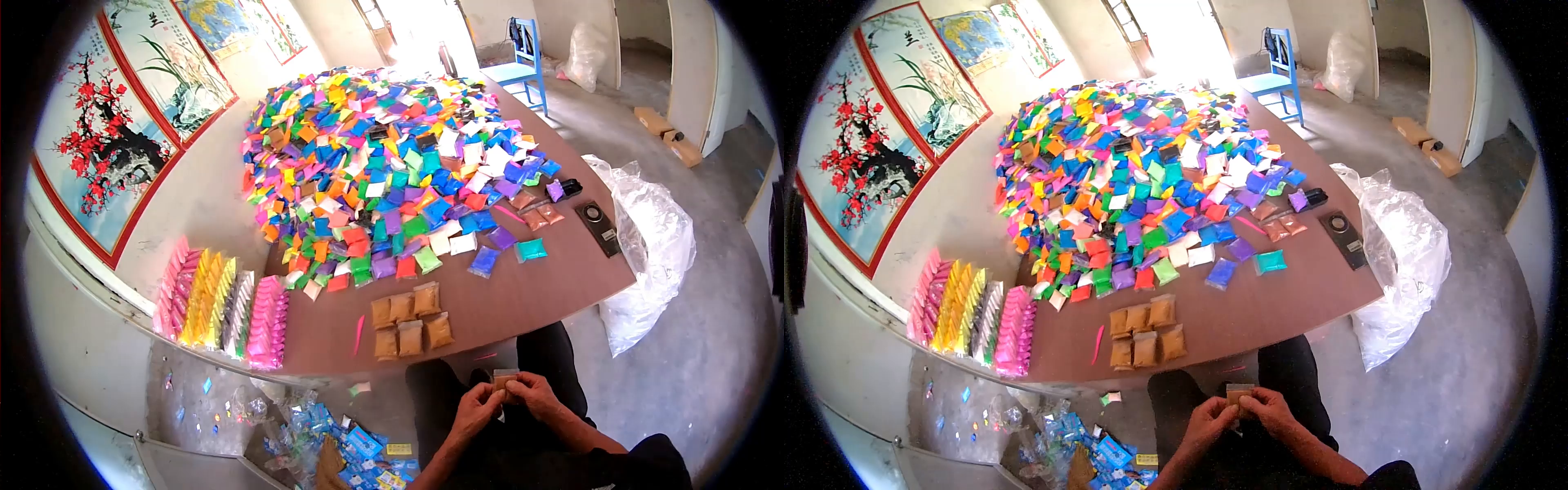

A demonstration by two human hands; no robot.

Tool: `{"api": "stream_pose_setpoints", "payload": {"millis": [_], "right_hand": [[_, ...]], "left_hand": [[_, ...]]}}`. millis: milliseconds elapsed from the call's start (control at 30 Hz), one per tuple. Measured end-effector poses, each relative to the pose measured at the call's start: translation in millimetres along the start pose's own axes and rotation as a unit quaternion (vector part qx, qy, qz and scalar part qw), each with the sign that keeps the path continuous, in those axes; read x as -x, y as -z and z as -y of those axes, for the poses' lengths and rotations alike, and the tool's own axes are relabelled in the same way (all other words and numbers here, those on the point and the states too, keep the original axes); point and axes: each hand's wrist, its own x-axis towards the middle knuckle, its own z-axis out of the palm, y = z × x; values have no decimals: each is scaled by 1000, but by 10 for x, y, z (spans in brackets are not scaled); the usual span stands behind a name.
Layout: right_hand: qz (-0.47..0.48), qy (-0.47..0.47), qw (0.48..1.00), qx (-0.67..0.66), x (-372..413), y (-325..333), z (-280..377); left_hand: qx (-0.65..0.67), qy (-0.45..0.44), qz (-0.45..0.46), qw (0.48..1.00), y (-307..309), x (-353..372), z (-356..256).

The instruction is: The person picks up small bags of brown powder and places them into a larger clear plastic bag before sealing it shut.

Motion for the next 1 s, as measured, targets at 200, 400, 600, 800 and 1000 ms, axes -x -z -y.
{"api": "stream_pose_setpoints", "payload": {"millis": [200, 400, 600, 800, 1000], "right_hand": [[40, -9, 999, -4, 18, -6, -5], [36, 57, 997, 44, 10, 24, -70], [11, -10, 999, 29, 52, 30, -26], [25, 56, 998, 34, -50, 80, -185], [25, 63, 992, 102, -22, 15, -165]], "left_hand": [[-58, -36, -39, 997, -60, 167, -156], [-5, -39, -54, 998, -72, 88, -11], [-56, -55, -39, 996, -63, 92, -9], [-5, -24, -71, 997, -183, 213, -216], [22, -75, -67, 995, -61, 79, 165]]}}
